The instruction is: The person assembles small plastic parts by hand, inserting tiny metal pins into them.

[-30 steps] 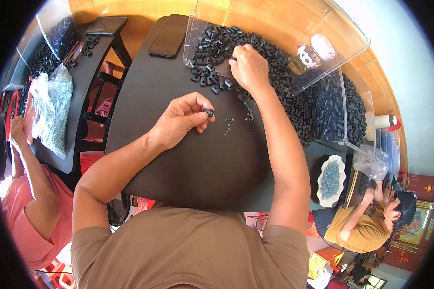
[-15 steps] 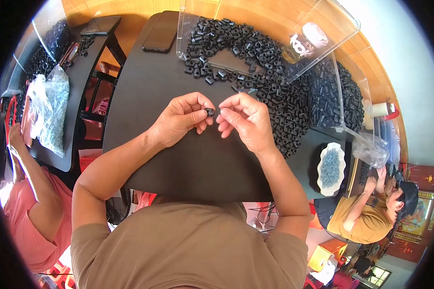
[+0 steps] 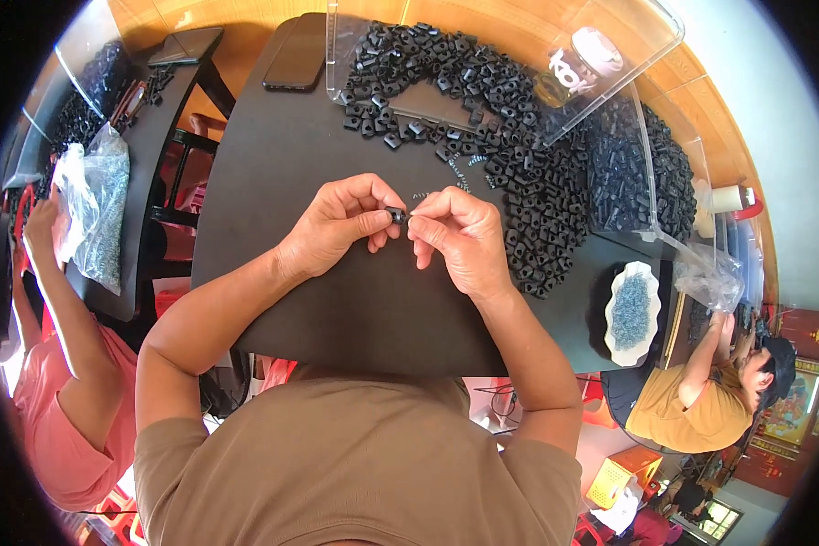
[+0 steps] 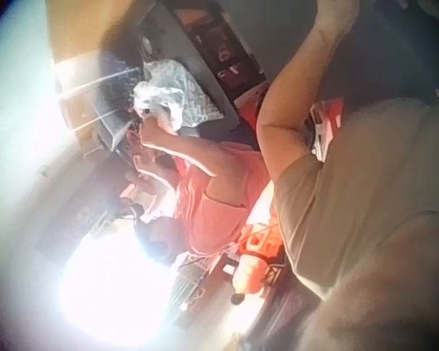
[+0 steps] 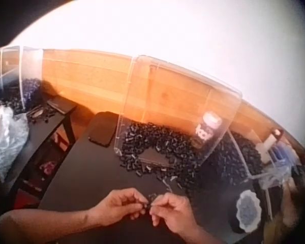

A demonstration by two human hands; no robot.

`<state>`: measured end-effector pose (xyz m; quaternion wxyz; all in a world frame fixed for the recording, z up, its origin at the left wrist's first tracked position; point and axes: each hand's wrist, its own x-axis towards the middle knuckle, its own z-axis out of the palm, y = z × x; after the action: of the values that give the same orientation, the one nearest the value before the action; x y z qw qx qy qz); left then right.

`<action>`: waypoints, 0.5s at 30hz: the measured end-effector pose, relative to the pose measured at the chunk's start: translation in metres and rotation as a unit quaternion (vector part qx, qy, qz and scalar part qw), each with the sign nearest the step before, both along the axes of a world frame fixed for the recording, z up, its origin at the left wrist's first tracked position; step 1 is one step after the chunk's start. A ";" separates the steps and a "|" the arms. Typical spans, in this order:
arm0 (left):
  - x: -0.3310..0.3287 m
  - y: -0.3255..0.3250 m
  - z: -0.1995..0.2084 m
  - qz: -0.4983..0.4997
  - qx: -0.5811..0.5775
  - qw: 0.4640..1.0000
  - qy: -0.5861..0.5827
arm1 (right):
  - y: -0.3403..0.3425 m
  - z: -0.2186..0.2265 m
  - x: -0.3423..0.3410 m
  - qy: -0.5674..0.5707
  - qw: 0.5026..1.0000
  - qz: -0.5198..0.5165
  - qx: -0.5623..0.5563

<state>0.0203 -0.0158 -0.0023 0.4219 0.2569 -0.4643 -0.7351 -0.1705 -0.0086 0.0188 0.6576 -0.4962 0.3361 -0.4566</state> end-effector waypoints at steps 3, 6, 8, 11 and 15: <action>0.001 0.000 0.000 -0.005 -0.008 1.000 -0.009 | 0.000 -0.002 -0.001 -0.006 1.000 0.002 -0.002; 0.001 0.001 -0.001 -0.004 -0.012 1.000 -0.024 | 0.004 -0.002 0.000 -0.028 1.000 0.005 0.014; 0.000 0.004 0.003 0.011 -0.050 0.996 -0.068 | 0.005 -0.002 0.002 -0.039 0.999 0.001 0.025; 0.002 0.006 0.006 0.015 -0.056 0.995 -0.084 | 0.006 -0.003 0.002 -0.047 0.998 -0.001 0.034; 0.004 0.007 0.012 0.016 -0.050 0.993 -0.103 | 0.009 -0.004 0.004 -0.014 1.000 0.001 0.001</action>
<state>0.0240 -0.0087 0.0101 0.3957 0.3173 -0.5372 -0.6739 -0.1663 0.0002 0.0151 0.6628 -0.4894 0.3271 -0.4628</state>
